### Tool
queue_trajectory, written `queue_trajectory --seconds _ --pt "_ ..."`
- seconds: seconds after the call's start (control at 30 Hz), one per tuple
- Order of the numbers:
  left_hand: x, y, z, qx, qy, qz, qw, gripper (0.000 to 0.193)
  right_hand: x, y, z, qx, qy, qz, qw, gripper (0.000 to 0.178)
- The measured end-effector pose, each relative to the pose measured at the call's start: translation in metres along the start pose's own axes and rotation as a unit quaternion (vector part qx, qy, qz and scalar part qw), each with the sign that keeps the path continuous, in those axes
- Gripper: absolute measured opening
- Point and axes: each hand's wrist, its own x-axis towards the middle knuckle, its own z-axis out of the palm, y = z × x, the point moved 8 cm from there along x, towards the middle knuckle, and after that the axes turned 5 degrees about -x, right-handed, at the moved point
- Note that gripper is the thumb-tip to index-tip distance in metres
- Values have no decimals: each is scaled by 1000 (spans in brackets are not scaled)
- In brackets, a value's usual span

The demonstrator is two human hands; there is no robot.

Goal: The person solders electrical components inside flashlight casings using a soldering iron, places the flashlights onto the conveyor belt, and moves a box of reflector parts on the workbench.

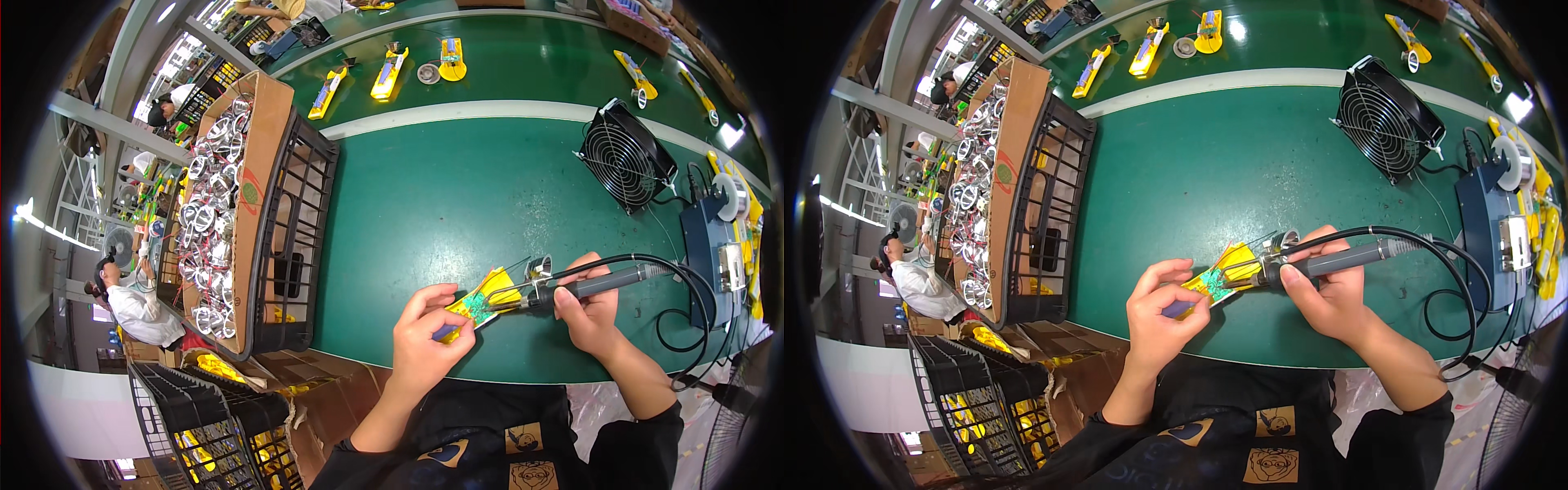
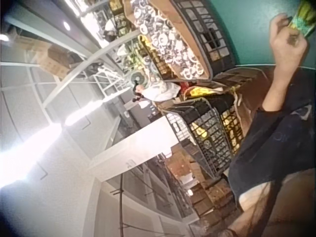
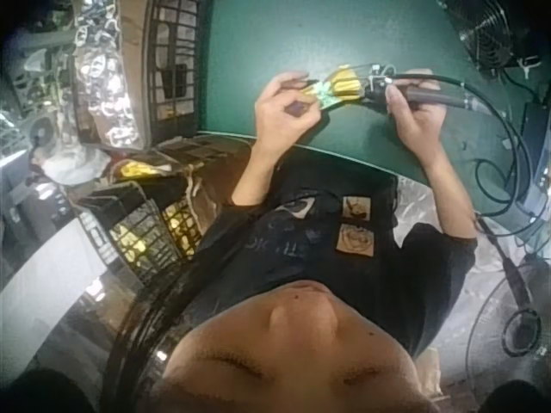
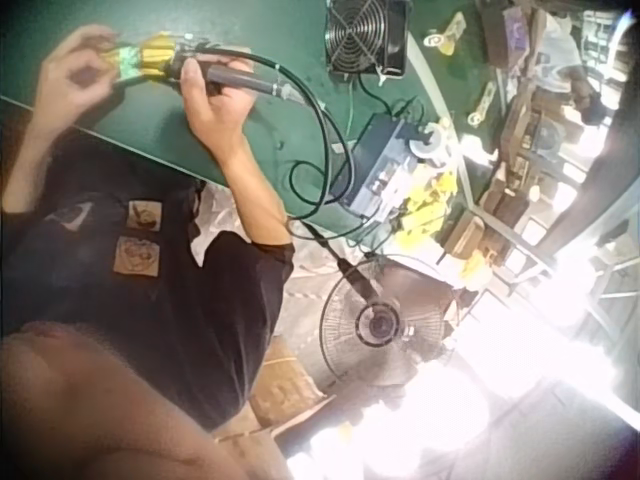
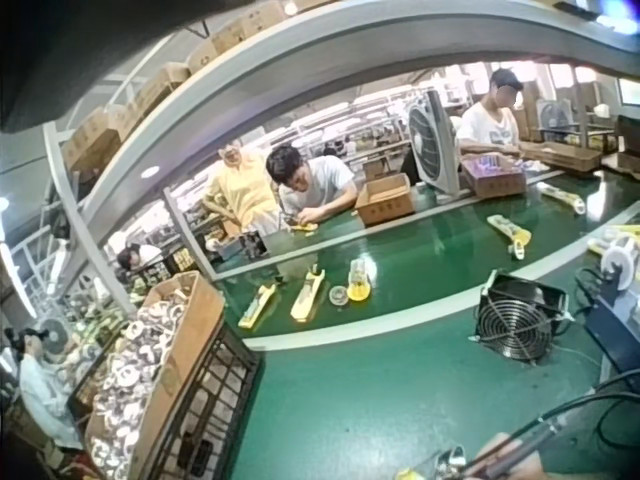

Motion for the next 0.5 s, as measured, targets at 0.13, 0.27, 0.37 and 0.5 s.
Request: queue_trajectory --seconds 0.13,0.27,0.37,0.5 --pt "1 0 4 4 -10 -42 999 8 -1 1 2 -24 -9 -10 1000 13" --pt "1 -1 5 11 -7 -59 998 7 -1 -1 4 -28 -12 -16 999 13" --pt "2 -2 4 8 -6 -65 998 7 -1 3 5 -30 -22 7 999 13" --pt "4 -1 5 4 -9 -75 997 7 0 2 5 -49 -15 -9 999 12"
